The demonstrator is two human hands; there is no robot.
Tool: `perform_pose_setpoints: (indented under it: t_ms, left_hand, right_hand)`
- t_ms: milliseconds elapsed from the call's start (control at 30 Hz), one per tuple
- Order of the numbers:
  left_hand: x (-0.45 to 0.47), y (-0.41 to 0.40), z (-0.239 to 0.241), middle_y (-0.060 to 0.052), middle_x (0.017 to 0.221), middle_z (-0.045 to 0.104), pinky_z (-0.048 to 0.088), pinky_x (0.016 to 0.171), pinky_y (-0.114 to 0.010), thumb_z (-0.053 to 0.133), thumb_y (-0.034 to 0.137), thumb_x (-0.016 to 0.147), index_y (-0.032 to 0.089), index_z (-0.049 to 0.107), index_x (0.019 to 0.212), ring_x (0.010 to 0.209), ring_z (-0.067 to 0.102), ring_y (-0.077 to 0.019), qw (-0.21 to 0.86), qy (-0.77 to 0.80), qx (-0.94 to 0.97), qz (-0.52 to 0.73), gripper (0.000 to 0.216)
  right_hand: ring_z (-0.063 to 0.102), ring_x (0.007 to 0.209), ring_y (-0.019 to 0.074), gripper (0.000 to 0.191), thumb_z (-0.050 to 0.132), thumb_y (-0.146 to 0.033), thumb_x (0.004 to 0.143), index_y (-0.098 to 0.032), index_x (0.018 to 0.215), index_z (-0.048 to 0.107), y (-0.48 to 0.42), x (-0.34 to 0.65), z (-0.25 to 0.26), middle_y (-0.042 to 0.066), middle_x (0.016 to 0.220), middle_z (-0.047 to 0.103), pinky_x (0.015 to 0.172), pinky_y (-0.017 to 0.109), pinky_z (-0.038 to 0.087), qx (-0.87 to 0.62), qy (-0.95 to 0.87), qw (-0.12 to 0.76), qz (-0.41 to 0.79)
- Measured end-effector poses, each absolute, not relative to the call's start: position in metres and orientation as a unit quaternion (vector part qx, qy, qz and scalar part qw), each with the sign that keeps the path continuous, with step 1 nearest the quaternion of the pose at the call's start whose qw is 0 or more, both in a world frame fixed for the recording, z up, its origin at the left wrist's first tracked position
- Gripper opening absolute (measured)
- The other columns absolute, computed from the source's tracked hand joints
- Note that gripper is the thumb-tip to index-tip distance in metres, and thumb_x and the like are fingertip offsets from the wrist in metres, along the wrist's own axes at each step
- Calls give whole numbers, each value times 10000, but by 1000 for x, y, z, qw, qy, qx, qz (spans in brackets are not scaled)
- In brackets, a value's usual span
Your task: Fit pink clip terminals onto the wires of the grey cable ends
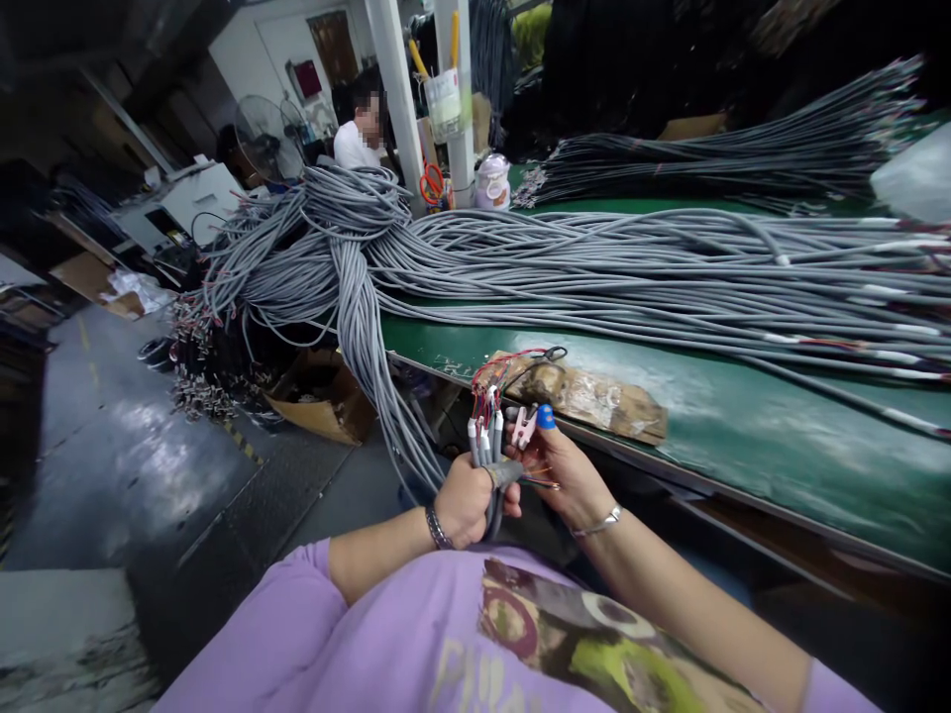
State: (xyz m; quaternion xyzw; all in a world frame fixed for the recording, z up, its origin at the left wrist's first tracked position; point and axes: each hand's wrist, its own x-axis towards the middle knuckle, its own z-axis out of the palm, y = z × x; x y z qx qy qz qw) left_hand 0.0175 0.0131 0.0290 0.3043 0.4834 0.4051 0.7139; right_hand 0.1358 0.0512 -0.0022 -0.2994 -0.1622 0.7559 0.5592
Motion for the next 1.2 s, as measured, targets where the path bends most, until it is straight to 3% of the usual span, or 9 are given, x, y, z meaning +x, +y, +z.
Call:
perform_pose_setpoints:
  t_ms: [367, 600, 833, 1000, 1200]
  left_hand:
    - [12, 4, 39, 23, 449, 524, 386, 384, -220, 797, 461, 541, 144, 549, 673, 361, 443, -82, 710, 481, 308, 412, 424]
    - [9, 0, 36, 18, 445, 524, 374, 388, -214, 772, 422, 563, 147, 537, 620, 367, 449, -82, 699, 481, 288, 444, 367]
    - [16, 10, 28, 29, 464, 511, 397, 411, -210, 777, 395, 563, 137, 553, 634, 390, 459, -76, 706, 471, 259, 461, 349]
    - [20, 14, 25, 35, 471, 508, 395, 413, -198, 795, 371, 541, 136, 569, 682, 414, 456, -72, 707, 470, 241, 470, 354]
    - [20, 14, 22, 39, 481, 501, 392, 413, -200, 799, 398, 534, 138, 567, 690, 417, 461, -72, 709, 476, 232, 466, 382]
  right_hand:
    - [600, 620, 160, 490, 540, -691, 770, -219, 802, 668, 43, 144, 3, 50, 781, 687, 555, 276, 507, -303, -192, 509, 782]
    - [565, 600, 123, 185, 670, -391, 787, -212, 827, 693, 42, 147, 6, 8, 736, 672, 568, 235, 487, -292, -174, 517, 786]
    - [580, 584, 143, 394, 641, -594, 762, -202, 791, 675, 45, 142, -1, 39, 742, 688, 563, 284, 497, -313, -210, 539, 753]
    - [594, 517, 180, 541, 567, -722, 721, -208, 852, 674, 47, 141, -4, 38, 680, 668, 521, 342, 492, -289, -262, 494, 777]
    - [590, 561, 157, 484, 649, -690, 676, -215, 765, 679, 54, 140, -6, 16, 665, 665, 584, 308, 495, -285, -228, 518, 774]
